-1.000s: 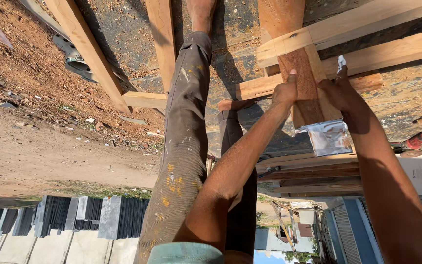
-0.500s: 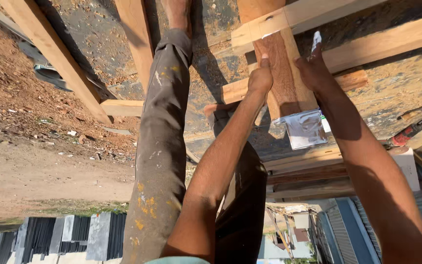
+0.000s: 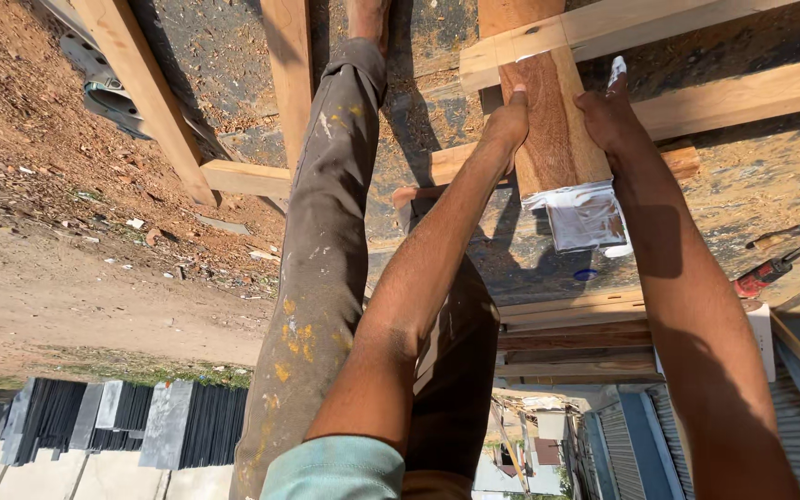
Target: The person applies white glue to the ends of a wooden plank using a brush, then places the plank onto a wooden frame. The person repeats the process with another plank.
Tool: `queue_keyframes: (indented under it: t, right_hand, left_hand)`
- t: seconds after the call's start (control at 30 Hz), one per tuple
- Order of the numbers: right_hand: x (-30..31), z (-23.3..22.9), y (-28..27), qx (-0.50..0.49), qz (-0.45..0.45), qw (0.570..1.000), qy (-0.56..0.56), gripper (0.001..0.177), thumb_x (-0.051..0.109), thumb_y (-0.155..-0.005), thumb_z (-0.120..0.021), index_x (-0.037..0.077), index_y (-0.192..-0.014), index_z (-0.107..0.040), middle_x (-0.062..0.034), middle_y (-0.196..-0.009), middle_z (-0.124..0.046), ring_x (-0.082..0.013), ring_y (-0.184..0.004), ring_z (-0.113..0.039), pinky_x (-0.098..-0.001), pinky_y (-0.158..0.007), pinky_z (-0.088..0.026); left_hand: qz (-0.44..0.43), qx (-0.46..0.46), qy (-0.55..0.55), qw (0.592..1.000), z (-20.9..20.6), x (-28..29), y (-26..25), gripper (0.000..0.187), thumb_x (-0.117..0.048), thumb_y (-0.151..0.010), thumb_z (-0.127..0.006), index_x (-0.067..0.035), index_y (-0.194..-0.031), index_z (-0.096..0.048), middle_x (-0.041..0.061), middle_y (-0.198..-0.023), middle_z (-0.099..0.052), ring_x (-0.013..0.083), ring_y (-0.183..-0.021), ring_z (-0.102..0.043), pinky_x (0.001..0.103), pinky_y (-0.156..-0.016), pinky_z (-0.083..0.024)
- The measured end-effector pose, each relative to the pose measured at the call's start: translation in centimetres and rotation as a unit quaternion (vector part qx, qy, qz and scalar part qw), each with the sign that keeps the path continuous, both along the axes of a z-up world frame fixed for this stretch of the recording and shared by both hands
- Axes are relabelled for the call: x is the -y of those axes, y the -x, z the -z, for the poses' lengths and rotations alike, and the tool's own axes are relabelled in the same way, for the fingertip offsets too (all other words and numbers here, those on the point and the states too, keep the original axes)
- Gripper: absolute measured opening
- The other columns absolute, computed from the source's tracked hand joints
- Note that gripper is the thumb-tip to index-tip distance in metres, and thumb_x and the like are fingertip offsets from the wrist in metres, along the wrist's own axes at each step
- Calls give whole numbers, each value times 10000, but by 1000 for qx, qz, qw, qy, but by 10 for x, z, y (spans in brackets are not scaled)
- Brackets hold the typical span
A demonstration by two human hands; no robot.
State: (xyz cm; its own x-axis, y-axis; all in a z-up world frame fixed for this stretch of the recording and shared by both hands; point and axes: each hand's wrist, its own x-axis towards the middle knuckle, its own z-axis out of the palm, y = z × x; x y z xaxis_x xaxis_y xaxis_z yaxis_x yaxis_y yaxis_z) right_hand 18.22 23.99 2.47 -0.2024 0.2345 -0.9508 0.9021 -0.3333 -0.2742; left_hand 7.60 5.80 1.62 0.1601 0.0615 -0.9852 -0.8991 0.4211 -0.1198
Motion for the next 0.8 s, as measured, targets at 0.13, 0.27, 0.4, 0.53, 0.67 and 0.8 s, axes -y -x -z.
queue_keyframes:
  t: [0.13, 0.27, 0.4, 0.53, 0.67, 0.8]
  right_hand:
    - [-3, -14, 34, 49, -44, 998, -4, 932, 183, -955, -626, 19, -1665, -46, -264, -1433, -533, -304, -1195, -622, -419, -943, -559]
    - [14, -45, 62, 97, -3, 995, 29, 949, 318, -982, -600, 92, -1630, 56, -243, -1443, -495, -324, -1205, -631, -453, -923, -586]
    - [16, -88, 72, 80, 162, 982, 62, 1003, 504, -1046, -599, 158, -1593, 167, -206, -1480, -442, -327, -1260, -629, -468, -938, -621]
    - [17, -139, 29, 52, 229, 972, 3, 913, 612, -1008, -510, 177, -1665, -50, -244, -1379, -611, -348, -1053, -732, -437, -698, -640]
    - [34, -189, -58, -5, 331, 941, -63, 997, 522, -1007, -613, 174, -1646, 70, -267, -1315, -622, -349, -958, -755, -432, -630, -657]
    - [98, -218, -169, 18, 396, 909, -130, 1106, 446, -1024, -647, 157, -1600, 252, -261, -1310, -656, -326, -968, -753, -402, -659, -645]
  left_hand:
    - [-4, 25, -5, 1000, 5, -9, 12, 801, -580, -1034, -354, 120, -1355, -575, 311, -1311, -653, 377, -1162, -689, 462, -954, -547]
    - [-72, 85, -12, 994, 2, -2, 15, 769, -565, -1032, -328, 91, -1363, -555, 325, -1293, -665, 407, -1133, -701, 513, -921, -588]
    - [-195, 147, -121, 962, -5, 13, 28, 715, -578, -1021, -234, -41, -1452, -429, 266, -1354, -616, 359, -1206, -661, 542, -993, -573]
    - [-128, 153, -109, 974, 4, 52, 41, 977, -758, -951, -206, 35, -1437, -505, 275, -1322, -652, 375, -1169, -686, 525, -955, -593]
    - [-89, 131, -77, 984, 8, 90, 68, 1017, -799, -981, -258, 79, -1414, -539, 290, -1220, -698, 358, -995, -741, 463, -859, -627]
    - [61, -19, -1, 998, -12, 132, 104, 727, -687, -989, -377, -50, -1309, -521, 149, -1019, -672, 355, -878, -735, 510, -777, -650]
